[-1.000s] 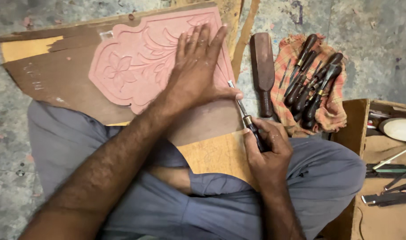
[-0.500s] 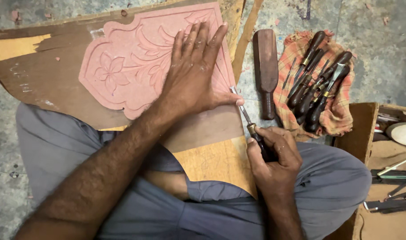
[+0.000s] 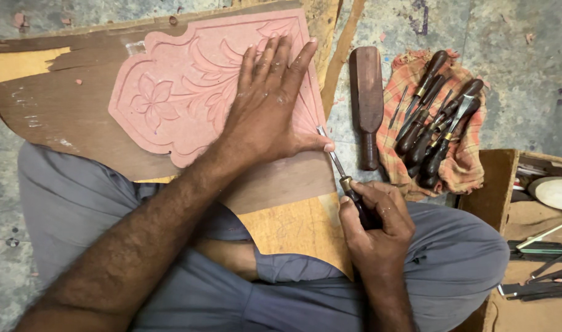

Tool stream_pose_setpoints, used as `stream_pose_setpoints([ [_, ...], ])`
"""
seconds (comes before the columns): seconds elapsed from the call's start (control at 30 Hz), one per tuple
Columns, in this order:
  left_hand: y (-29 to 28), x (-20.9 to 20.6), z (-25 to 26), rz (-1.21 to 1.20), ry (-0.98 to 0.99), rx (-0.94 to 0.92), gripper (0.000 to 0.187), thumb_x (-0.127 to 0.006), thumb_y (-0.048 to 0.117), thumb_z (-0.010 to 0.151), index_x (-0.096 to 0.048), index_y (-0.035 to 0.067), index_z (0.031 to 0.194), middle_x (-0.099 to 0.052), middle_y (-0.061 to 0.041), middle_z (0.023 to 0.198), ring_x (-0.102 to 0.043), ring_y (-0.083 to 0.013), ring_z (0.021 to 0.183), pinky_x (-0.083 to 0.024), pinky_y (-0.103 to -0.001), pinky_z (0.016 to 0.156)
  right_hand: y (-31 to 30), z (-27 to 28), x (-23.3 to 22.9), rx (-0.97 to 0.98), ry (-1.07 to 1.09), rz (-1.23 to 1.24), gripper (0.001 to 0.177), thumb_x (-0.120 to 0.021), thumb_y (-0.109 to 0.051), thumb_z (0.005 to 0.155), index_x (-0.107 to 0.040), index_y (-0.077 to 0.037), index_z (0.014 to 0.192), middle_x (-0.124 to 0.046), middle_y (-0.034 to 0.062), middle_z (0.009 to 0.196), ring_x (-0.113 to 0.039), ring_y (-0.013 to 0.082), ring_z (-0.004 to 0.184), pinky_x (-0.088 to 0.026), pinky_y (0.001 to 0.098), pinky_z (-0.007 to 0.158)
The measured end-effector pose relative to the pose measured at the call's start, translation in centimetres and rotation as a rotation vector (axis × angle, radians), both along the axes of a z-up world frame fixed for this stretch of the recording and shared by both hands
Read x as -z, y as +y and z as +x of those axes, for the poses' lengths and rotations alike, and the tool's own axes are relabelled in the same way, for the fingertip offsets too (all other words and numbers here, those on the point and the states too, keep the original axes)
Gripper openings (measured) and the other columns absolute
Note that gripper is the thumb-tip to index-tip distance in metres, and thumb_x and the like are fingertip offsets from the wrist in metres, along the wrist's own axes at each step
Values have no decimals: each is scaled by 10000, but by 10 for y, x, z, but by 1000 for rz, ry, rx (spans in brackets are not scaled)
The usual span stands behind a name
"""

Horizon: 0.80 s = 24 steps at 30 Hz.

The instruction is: The person carves a floral design into a wooden piece using a chisel and a wooden mallet.

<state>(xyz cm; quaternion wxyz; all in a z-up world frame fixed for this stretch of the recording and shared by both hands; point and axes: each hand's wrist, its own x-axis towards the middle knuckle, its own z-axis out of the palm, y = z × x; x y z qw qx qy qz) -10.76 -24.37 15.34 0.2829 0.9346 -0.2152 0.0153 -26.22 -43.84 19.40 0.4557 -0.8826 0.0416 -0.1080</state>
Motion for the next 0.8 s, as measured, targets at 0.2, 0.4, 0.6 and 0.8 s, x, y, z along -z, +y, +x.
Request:
stream_pose_setpoints([
  [0.2, 1, 0, -1, -10, -36, -1, 1471, -812, 901, 579, -128, 93, 1601, -215, -361, 1606, -130, -483, 1533, -34, -611, 1244, 1, 2, 1, -4, -12, -10, 257, -737, 63, 863, -723, 7, 1113, -640, 52, 1007, -604, 96, 854, -497, 230, 745],
  [0.4, 0, -2, 1, -29, -21, -5, 1467, -839, 851, 554, -137, 85, 1590, -218, -367, 1598, -134, -477, 1524, -38, -596, 1237, 0, 2, 1, 10, -7, -20, 256, -748, 56, 845, -720, 5, 1094, -645, 49, 998, -609, 87, 826, -491, 223, 710],
  [0.6, -1, -5, -1, -24, 5, -7, 1453, -842, 841, 568, -132, 92, 1592, -212, -340, 1614, -121, -462, 1540, -33, -584, 1254, 3, 4, 2, 11, -31, -20, 253, -743, 57, 851, -724, 4, 1099, -642, 48, 988, -593, 86, 815, -480, 227, 705],
  [0.8, 0, -2, 4, 12, 64, -6, 1393, -862, 749, 617, -78, 127, 1586, -162, -321, 1623, -87, -423, 1534, 8, -568, 1234, 7, 14, 6, -8, -44, -31, 262, -740, 62, 850, -728, -1, 1104, -643, 49, 994, -593, 93, 814, -479, 228, 710],
])
